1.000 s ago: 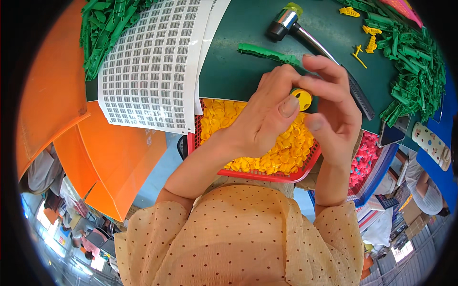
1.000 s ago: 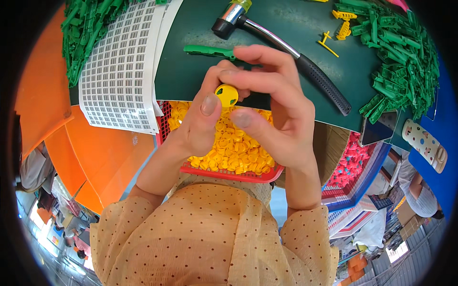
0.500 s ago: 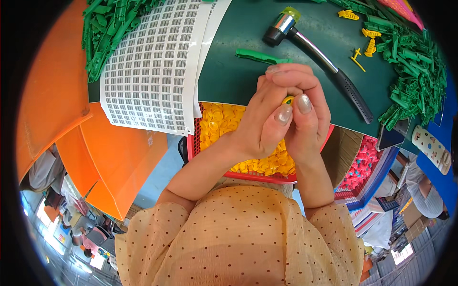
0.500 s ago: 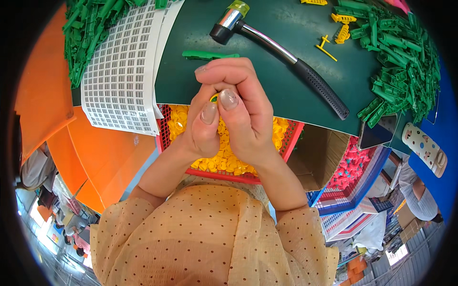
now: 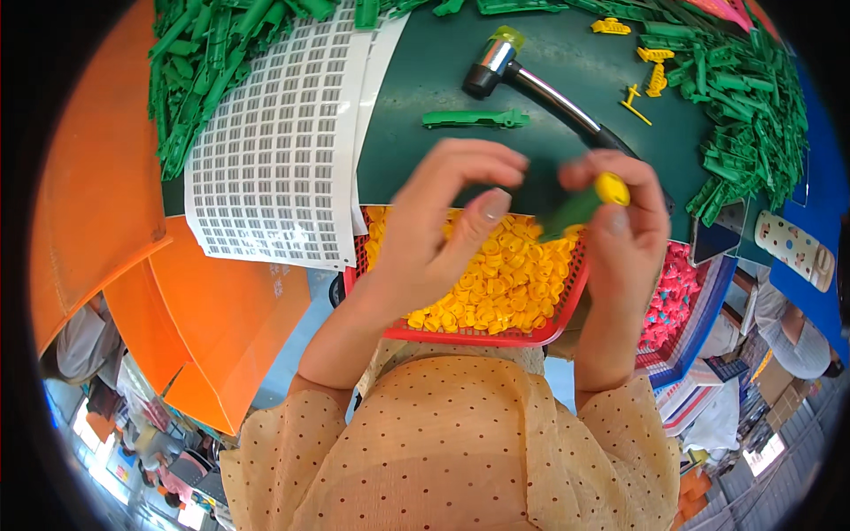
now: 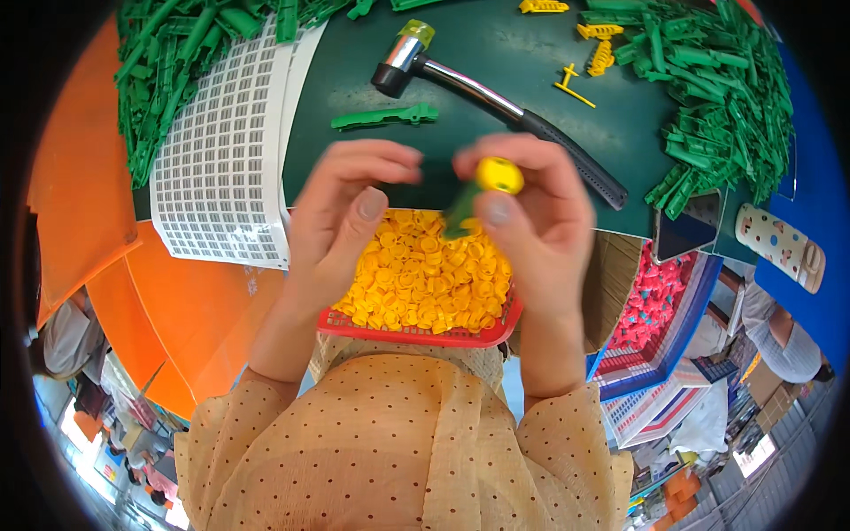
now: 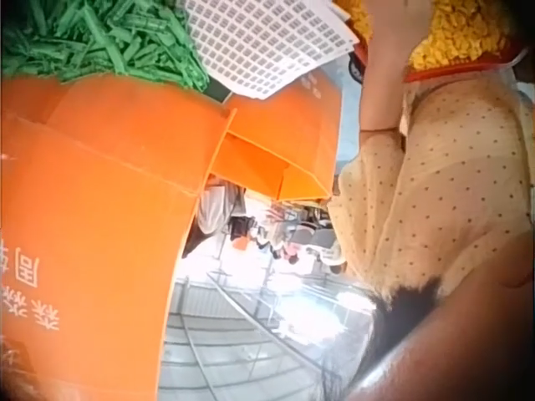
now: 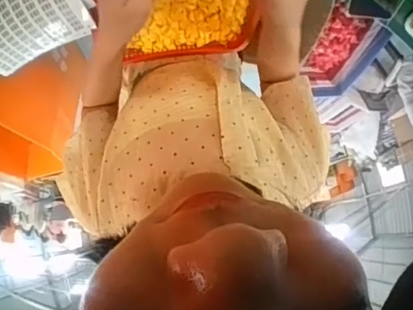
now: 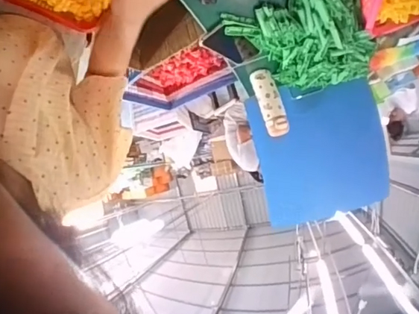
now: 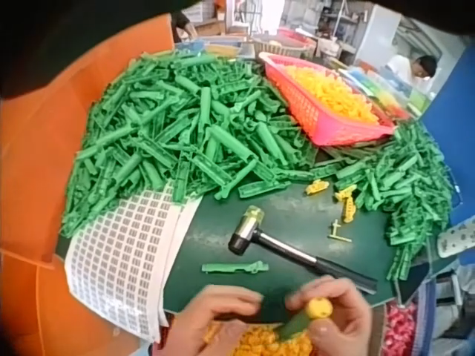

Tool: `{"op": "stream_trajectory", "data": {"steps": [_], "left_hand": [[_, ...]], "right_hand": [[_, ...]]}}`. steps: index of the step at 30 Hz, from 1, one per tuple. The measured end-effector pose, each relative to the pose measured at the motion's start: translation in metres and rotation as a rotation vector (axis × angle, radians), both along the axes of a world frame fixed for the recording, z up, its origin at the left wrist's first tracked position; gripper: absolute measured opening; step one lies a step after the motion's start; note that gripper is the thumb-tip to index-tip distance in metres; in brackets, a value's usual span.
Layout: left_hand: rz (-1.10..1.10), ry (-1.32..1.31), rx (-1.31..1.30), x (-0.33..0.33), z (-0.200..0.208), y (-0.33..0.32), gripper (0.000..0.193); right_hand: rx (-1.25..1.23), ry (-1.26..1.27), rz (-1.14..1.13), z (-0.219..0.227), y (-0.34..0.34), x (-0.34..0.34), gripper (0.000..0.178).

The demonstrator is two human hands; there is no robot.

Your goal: Assembling small plastic toy components and applying labels at a factory workbench.

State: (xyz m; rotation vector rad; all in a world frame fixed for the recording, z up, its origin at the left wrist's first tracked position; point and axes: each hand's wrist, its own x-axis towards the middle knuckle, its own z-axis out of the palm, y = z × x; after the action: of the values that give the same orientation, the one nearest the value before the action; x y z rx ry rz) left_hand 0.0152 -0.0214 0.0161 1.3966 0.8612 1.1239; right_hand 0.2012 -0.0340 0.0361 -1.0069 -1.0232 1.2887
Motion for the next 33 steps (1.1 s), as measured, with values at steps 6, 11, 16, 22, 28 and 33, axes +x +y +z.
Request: {"op": "stream_trajectory", "data": {"steps": [6,11,16,22,28,33], "left_hand": [[0.360,0.608,0.432,-0.015,0.003,0.034,0.015],[0.232,0.853,0.454,-0.009,0.004,0.037,0.024],[0.267,0.369,-0.092,-0.009,0.010,0.020,0.015],[0.130,0.380,-0.193,-0.007,0.017,0.009,0.013],[0.211,0.743,0.337,-0.007,0.003,0.019,0.019],[0.378,0.669,0.344,-0.020,0.010,0.017,0.022]], "right_hand": [[-0.087,-0.837,0.163,0.063,-0.048,0.103,0.030],[-0.111,-0.878,-0.071,0.057,-0.050,0.102,0.022],[0.020,-0.906,-0.080,0.031,0.000,0.086,0.014],[0.252,-1.345,-0.357,-0.008,0.079,0.084,0.014],[0.217,-1.412,-0.325,-0.015,0.081,0.080,0.012],[0.333,-0.980,-0.487,0.002,0.054,0.065,0.019]]}}
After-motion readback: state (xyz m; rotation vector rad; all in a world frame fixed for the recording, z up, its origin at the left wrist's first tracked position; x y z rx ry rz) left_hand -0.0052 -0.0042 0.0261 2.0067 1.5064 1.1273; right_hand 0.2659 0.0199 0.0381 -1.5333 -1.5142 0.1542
